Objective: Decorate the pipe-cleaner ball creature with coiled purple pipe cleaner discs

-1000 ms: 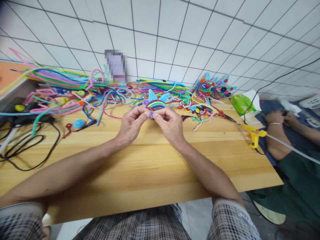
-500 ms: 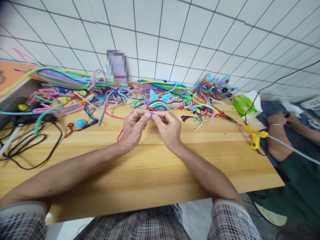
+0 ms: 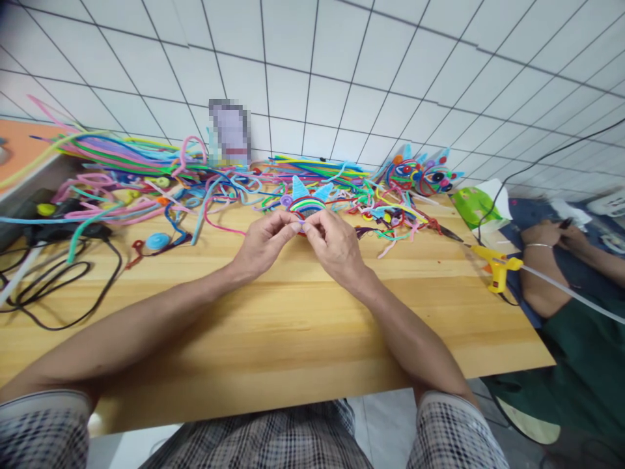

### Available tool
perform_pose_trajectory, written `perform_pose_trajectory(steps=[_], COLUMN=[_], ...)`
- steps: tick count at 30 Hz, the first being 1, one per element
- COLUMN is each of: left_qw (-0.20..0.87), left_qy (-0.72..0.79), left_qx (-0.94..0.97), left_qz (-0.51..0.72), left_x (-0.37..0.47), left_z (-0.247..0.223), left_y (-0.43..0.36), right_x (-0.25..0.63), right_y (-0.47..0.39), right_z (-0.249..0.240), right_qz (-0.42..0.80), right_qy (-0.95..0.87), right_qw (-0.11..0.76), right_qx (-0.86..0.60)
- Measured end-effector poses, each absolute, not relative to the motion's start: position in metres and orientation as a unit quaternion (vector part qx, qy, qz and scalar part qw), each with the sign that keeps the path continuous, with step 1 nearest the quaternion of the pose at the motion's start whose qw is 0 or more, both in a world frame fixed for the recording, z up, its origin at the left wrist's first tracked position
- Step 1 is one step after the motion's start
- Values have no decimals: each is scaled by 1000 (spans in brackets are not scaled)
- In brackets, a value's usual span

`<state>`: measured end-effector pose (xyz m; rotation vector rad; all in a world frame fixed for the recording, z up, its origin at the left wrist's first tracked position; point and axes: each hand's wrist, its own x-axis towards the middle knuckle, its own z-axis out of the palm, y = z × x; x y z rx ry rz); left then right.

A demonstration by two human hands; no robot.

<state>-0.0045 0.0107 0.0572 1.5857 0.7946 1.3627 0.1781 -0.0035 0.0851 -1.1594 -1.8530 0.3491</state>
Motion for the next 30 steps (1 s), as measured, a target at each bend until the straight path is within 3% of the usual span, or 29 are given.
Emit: perform_pose_trajectory(steps=[6,17,30], left_qw=[392,487,484], left_qy=[331,314,308], left_qx=[626,515,588], left_qz=[588,632,570], left_x=[-4,9,2], left_z=[55,58,57], left_y=[6,-7,1], right_x=[166,151,172], right_y=[-9,-14,-7], right_z=[77,60,70], right_qz=[150,150,173], right_qy=[-701,-661,-701], right_qw=[508,585,501], right_qx=[-477,-445,-477])
